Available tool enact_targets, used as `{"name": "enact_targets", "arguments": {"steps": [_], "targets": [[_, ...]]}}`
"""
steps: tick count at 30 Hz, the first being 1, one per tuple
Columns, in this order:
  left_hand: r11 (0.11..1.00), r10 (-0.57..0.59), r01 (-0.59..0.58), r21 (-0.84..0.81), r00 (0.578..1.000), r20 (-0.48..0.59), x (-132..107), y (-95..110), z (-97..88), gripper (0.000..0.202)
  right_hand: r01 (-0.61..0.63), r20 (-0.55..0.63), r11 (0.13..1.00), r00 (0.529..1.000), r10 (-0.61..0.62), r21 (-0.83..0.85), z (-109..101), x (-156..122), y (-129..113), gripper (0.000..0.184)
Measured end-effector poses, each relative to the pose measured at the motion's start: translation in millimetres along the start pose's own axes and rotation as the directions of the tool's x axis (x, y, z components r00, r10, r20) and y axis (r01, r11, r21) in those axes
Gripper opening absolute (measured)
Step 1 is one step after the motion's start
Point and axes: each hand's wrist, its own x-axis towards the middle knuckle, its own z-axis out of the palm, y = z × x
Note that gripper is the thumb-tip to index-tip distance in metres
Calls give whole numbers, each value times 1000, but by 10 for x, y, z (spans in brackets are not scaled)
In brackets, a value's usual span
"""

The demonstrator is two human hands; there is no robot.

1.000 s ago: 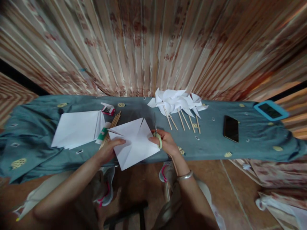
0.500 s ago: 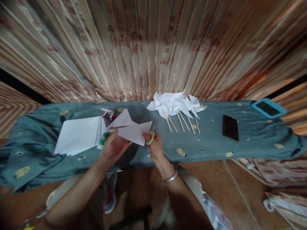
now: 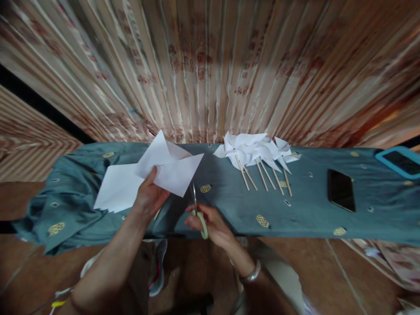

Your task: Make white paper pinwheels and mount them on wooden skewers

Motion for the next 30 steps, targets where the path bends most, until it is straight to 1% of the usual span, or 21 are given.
{"name": "enact_targets", "arguments": {"steps": [2,5,9,13,18,21,26,30], "targets": [[1000,7,-7,-11,1000,-6,15,38,-20,23,-35,86,999,996,34,2,39,-47,65,58],[1000,-7,7,-23,1000,-21,23,41,-33,21,-22,131,999,991,18,31,80,-67,104,58],[999,-28,28,-32,999,-23,7,11,-4,18,7,120,998,993,-14,59,100,-35,71,55],[999,-39,39,-23,999,-23,-14,-19,33,18,-20,105,998,994,13,66,124,12,43,59],[1000,-21,21,0,1000,2,-17,-57,26,21,-19,106,996,994,9,85,147,38,42,58],[1000,1,0,-6,1000,8,-13,-71,19,23,-30,100,998,995,24,63,151,31,24,58],[999,25,-25,-44,1000,5,2,-80,14,23,-59,86,996,995,53,66,163,34,-9,55],[997,15,-14,-80,1000,14,11,-84,14,23,-46,106,996,994,38,74,161,55,2,52]]}}
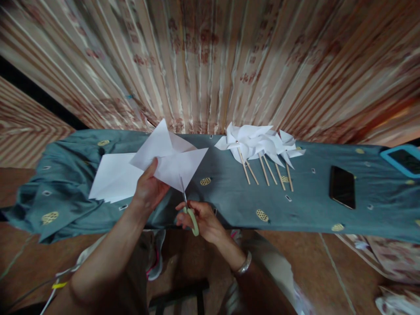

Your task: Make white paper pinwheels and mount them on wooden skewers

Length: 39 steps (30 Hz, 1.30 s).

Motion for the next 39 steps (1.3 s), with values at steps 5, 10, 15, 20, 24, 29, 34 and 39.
{"name": "enact_targets", "arguments": {"steps": [5,10,15,20,24,29,34,39], "targets": [[1000,-21,21,-18,1000,-4,-1,0,-4,24,17,-2,1000,1000,-17,10,1,6,7,49],[999,-27,26,19,999,35,4,3,-29,26,-3,-25,1000,1000,3,26,24,11,-7,49],[999,-25,25,24,999,35,-7,16,-15,28,-11,-45,999,999,13,35,40,12,-27,48],[999,-46,46,5,999,-1,-31,33,27,29,-25,-60,999,998,27,32,48,0,-45,48],[998,-57,57,-19,998,-24,-41,52,47,27,-14,-80,1000,997,15,17,55,1,-20,47],[997,-69,66,-41,996,-57,-59,79,74,28,-26,-101,999,994,31,45,87,7,-26,46],[997,-64,61,-37,995,-71,-69,87,93,28,-55,-118,997,991,62,62,116,5,-83,45],[998,-62,59,-38,996,-69,-68,89,99,27,-71,-126,995,989,79,69,117,13,-78,41]]}}
